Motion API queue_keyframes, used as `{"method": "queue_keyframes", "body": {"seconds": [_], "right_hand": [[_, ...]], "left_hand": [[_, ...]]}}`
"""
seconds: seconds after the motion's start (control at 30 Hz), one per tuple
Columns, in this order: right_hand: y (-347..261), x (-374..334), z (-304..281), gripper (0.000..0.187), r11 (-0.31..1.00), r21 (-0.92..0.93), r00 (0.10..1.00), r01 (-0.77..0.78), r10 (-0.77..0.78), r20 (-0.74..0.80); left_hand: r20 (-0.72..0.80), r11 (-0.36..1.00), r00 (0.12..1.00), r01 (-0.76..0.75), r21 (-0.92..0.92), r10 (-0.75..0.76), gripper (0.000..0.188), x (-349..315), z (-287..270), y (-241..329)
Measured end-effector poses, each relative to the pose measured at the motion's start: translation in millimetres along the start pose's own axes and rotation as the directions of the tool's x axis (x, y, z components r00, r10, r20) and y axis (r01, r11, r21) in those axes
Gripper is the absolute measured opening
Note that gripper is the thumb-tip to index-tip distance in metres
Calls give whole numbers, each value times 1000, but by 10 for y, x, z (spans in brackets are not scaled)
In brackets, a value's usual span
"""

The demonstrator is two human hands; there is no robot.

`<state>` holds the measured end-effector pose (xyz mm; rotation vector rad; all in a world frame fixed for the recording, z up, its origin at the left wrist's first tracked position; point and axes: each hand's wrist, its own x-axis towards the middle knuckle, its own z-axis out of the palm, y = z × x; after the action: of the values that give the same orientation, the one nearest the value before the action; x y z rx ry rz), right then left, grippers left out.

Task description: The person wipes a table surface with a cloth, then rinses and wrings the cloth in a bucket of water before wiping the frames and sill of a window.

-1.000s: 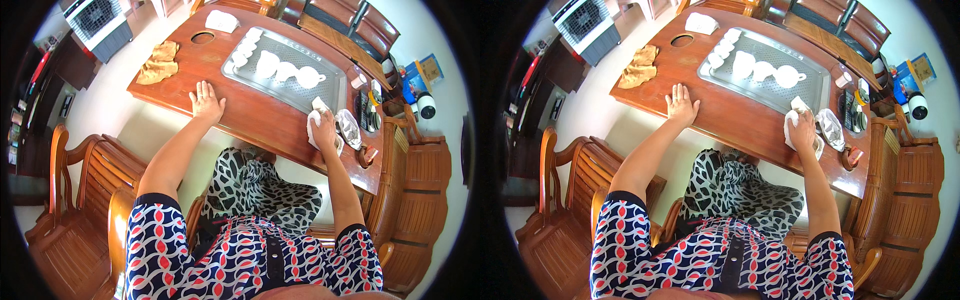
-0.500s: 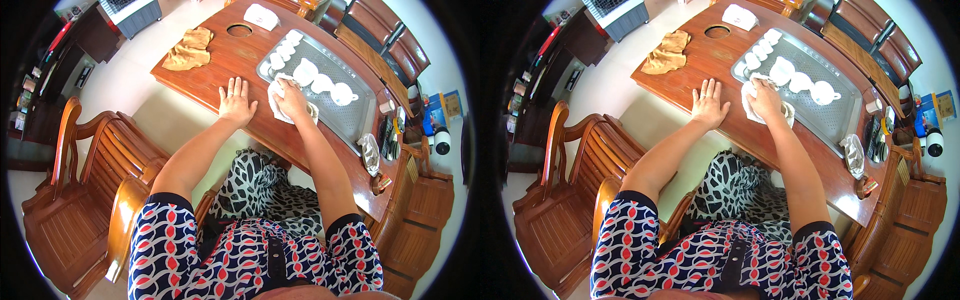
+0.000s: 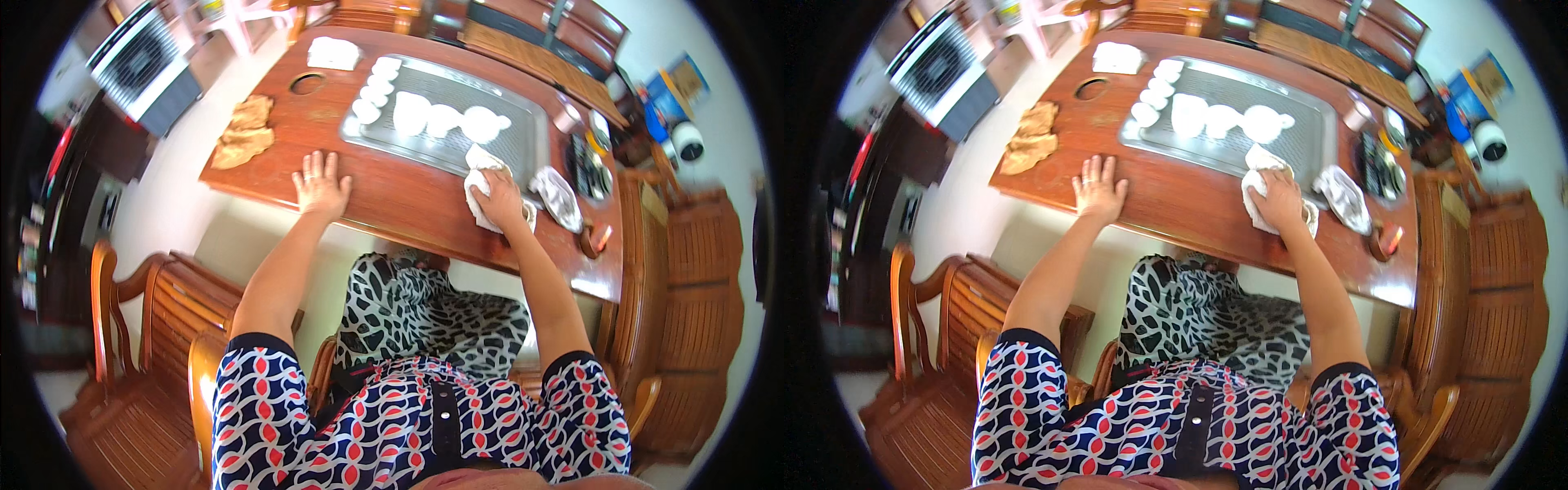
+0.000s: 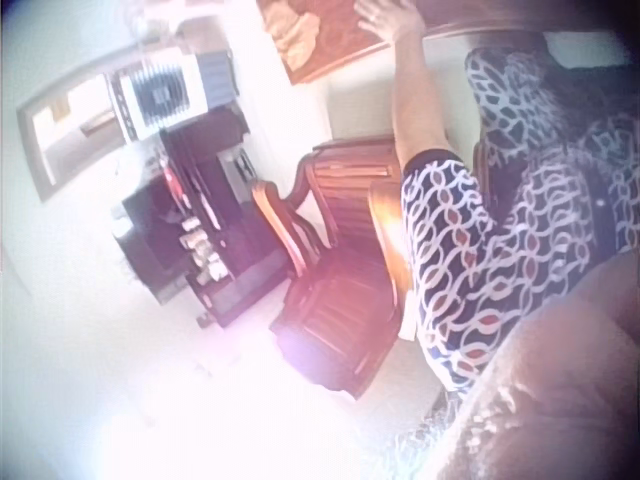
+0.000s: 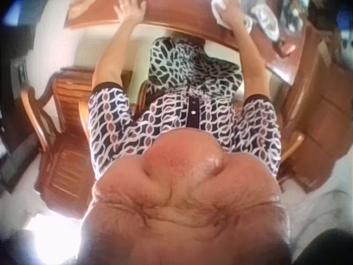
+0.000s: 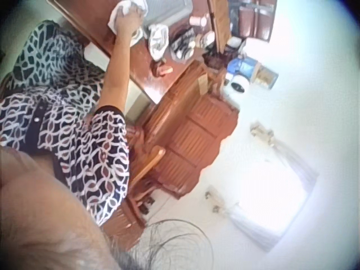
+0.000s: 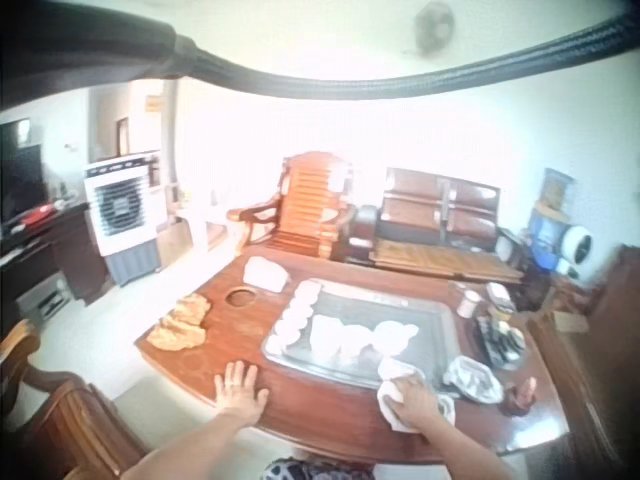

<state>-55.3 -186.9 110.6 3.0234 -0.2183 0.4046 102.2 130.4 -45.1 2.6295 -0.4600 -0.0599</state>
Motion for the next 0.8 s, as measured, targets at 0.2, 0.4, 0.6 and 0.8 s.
{"method": "queue_keyframes", "body": {"seconds": [0.2, 0.4, 0.6, 0.8], "right_hand": [[560, -328, -267, 51, 971, -191, 982, -145, 117, -148], [763, -193, -204, 47, 890, -277, 931, -363, 339, -133], [690, -115, -244, 46, 825, -316, 883, -469, 446, -147], [376, -152, -172, 50, 845, -238, 877, -479, 470, -99]], "left_hand": [[-11, 997, 999, 31, 77, -30, 69, 288, 213, -10], [-1, 984, 985, 175, 8, -175, 72, 378, 389, 406], [-19, 984, 983, 180, -10, -180, 72, 229, 270, 401], [-36, 982, 981, 191, -5, -191, 72, 175, 215, 363]]}}
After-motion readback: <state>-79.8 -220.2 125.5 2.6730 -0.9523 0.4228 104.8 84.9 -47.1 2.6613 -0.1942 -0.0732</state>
